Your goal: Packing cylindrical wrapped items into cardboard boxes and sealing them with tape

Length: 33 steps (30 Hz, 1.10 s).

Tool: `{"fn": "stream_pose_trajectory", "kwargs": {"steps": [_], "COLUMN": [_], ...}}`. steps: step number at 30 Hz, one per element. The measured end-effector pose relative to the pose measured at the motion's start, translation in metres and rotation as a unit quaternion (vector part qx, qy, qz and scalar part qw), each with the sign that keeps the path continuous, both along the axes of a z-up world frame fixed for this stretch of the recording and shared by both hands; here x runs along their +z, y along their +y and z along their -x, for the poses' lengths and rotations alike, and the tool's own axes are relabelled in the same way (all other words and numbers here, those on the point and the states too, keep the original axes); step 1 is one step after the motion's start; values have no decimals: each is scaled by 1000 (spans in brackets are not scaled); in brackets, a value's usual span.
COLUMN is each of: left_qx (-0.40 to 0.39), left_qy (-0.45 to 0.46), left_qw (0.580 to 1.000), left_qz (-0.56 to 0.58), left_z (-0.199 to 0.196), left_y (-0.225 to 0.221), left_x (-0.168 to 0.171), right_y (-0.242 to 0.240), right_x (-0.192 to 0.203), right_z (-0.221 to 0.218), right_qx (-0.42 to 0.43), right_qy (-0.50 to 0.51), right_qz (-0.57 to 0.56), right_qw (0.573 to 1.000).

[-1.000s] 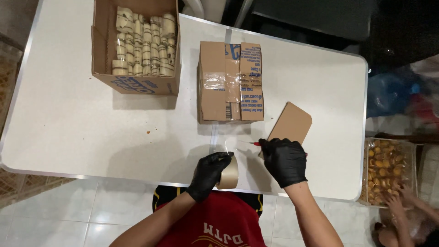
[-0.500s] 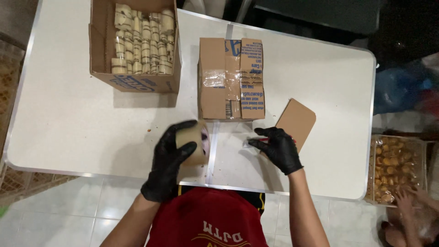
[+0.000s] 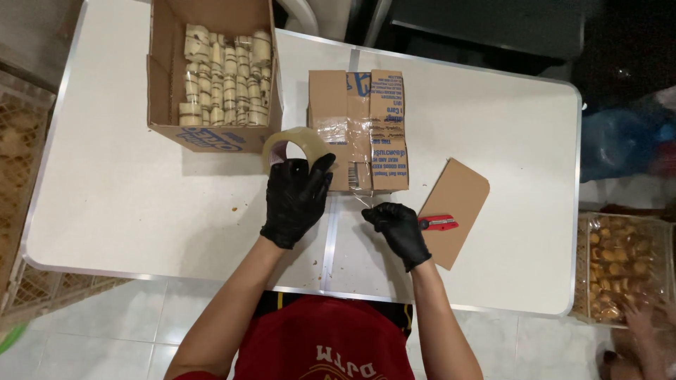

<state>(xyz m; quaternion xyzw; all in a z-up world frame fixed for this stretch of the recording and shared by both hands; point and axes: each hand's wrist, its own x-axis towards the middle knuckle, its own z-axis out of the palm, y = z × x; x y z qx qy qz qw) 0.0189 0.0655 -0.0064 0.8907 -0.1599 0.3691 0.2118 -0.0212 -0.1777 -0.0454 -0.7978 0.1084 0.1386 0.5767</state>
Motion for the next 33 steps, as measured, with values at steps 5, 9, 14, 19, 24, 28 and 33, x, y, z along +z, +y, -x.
{"fn": "stream_pose_trajectory", "kwargs": {"steps": [5,9,14,19,24,28,33], "left_qx": [-100,-87,-50,-50,-54,-52,-65], "left_qy": [229,150,160,168,187,199,221], "left_qw": [954,984,985,983,980,978,968], "left_qz": [168,49,48,57,34,35,95], "left_z": [2,-10,-8,-9,-7,-7,-5], "left_y": [0,8,7,7,8,7,6], "left_x": [30,-15,-23,-26,-22,-17,-4], "right_y": [-15,-4,-9,-3,3,3,-14], "right_x": [-5,-25,-14,-7,-18,-15,-59], "right_z": [-17,-26,-26,-30,-33,-35,-31], "right_qx": [99,87,100,105,54,62,112], "right_qy": [39,-53,-248,-380,-428,-441,-567], "right_qz": [-19,92,436,541,496,544,492], "right_qw": [994,990,859,743,753,712,651]}}
